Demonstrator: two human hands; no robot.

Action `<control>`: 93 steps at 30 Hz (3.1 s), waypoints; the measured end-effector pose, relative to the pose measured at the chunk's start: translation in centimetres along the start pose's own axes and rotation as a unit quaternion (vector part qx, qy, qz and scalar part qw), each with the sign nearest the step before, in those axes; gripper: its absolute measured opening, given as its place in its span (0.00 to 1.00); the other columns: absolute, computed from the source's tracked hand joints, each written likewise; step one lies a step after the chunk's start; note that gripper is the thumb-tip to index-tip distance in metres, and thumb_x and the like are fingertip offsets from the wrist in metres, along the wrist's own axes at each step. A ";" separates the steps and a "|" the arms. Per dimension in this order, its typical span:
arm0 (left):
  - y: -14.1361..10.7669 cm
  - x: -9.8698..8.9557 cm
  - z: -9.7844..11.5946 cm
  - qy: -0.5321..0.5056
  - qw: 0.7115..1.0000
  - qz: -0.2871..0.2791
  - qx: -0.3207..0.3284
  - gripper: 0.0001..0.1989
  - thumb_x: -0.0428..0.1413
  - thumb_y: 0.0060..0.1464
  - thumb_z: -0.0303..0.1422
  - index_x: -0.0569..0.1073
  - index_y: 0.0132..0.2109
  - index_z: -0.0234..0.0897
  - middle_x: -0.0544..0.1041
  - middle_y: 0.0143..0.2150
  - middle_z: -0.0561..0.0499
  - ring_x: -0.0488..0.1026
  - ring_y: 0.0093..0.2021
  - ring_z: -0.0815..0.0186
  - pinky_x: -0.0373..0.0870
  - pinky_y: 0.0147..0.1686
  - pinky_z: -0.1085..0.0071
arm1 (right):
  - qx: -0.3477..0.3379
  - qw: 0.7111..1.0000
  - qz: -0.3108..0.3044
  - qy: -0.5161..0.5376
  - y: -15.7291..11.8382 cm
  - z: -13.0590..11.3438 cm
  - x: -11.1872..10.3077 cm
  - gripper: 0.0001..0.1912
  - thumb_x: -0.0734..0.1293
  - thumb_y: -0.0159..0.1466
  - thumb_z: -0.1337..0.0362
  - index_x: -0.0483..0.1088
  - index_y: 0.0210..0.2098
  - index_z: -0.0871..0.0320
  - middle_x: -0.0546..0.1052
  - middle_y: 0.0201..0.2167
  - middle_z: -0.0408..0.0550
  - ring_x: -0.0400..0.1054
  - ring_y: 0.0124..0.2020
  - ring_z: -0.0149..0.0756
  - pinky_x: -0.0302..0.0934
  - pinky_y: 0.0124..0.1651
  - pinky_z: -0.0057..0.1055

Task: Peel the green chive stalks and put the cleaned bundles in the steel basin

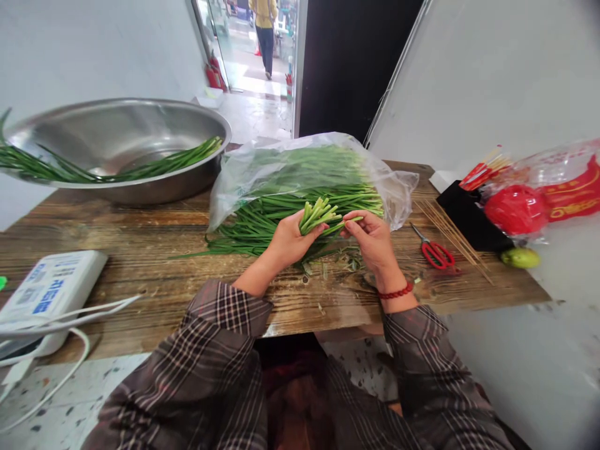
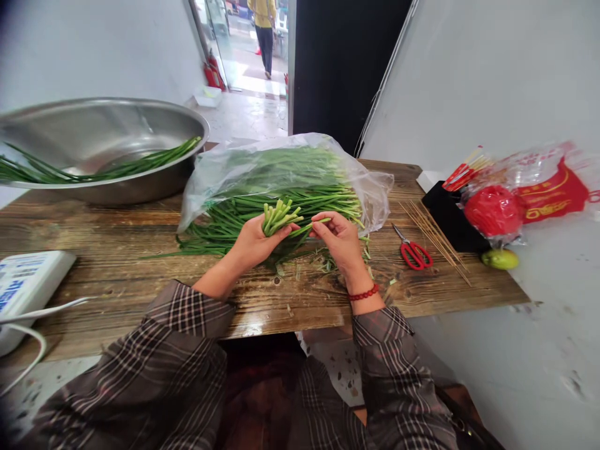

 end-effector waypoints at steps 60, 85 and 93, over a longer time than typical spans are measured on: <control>-0.1 1.4 -0.8 0.057 0.997 -0.023 -0.043 0.08 0.57 0.51 0.30 0.77 0.38 0.33 0.81 0.33 0.51 0.76 0.34 0.65 0.70 0.35 0.74 | -0.187 0.938 -0.039 -0.288 -0.9 -0.5 -0.4 0.08 0.66 0.64 0.60 0.75 0.33 0.54 0.77 0.32 0.46 0.68 0.37 0.36 0.61 0.44 0.36; 0.0 1.3 -0.8 -0.037 0.989 -0.037 -0.135 0.10 0.58 0.50 0.36 0.70 0.26 0.33 0.72 0.20 0.54 0.66 0.20 0.73 0.63 0.22 0.75 | -0.064 0.981 -0.089 -0.161 -0.8 0.6 0.2 0.08 0.69 0.60 0.60 0.75 0.37 0.57 0.76 0.31 0.44 0.68 0.32 0.32 0.63 0.37 0.31; -0.1 1.4 -0.2 -0.066 0.985 -0.060 -0.144 0.10 0.58 0.50 0.37 0.72 0.30 0.33 0.76 0.24 0.52 0.69 0.22 0.72 0.67 0.25 0.75 | 0.045 0.999 -0.021 0.008 -0.6 1.4 0.2 0.09 0.72 0.55 0.57 0.73 0.30 0.56 0.75 0.26 0.41 0.67 0.27 0.28 0.62 0.34 0.29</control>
Point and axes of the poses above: each hand's wrist, its own y-axis towards the middle knuckle, its own x-axis out of the palm, z = x × y, the point moved 3 cm from there along y, towards the middle knuckle
